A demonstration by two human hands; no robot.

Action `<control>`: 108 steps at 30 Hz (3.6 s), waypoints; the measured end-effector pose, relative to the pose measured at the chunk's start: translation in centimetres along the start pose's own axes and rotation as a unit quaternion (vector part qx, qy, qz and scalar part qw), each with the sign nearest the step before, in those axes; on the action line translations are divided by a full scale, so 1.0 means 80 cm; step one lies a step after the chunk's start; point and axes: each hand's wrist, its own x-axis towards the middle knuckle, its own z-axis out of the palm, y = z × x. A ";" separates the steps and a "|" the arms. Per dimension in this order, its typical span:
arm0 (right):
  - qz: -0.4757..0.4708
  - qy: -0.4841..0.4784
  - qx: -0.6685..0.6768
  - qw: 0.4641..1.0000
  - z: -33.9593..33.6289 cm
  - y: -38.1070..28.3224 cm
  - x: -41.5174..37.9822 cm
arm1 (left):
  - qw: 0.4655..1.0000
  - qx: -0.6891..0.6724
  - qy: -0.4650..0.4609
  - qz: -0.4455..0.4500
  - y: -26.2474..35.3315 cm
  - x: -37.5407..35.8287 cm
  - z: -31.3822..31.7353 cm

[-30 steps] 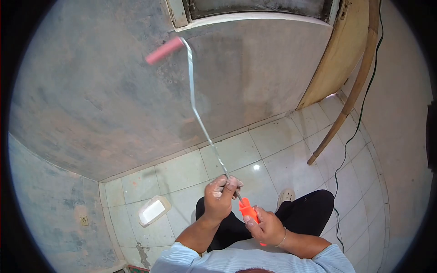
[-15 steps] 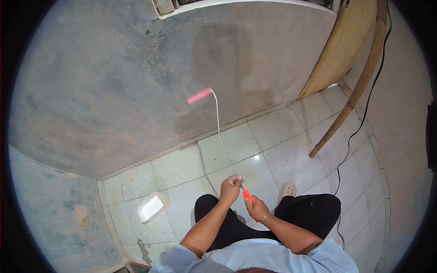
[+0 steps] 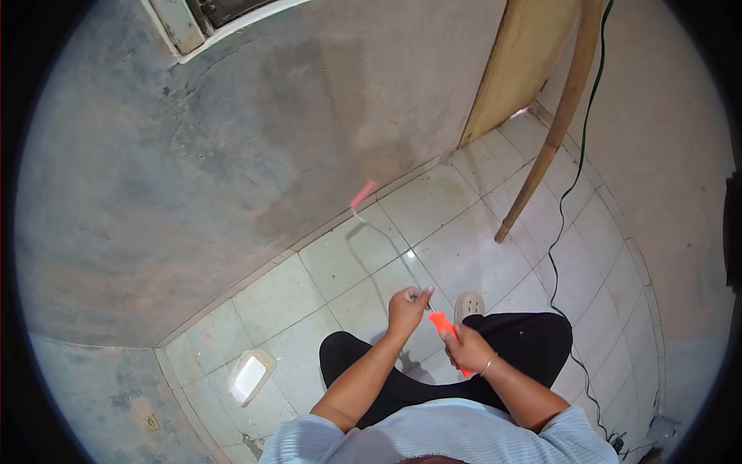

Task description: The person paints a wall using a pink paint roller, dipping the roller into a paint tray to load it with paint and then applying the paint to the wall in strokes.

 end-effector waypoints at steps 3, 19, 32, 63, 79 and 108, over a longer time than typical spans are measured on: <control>0.013 -0.019 0.109 0.994 -0.010 -0.031 0.028 | 0.997 -0.078 0.000 -0.025 0.000 0.034 0.007; -0.078 -0.099 0.230 0.965 -0.054 -0.172 -0.157 | 0.951 -0.284 -0.028 0.121 0.207 -0.077 -0.058; -0.154 -0.087 0.279 0.944 0.001 -0.055 0.030 | 0.981 -0.133 0.046 0.132 0.140 -0.006 -0.055; 0.050 -0.082 0.129 0.987 -0.034 -0.092 0.053 | 0.974 -0.212 0.037 -0.068 0.032 0.046 -0.025; 0.035 -0.100 0.111 0.988 -0.064 -0.160 0.065 | 0.920 -0.375 0.075 -0.087 0.061 0.061 -0.021; -0.007 -0.134 0.103 0.986 -0.061 -0.206 -0.009 | 0.916 -0.397 0.045 -0.015 0.112 0.005 -0.062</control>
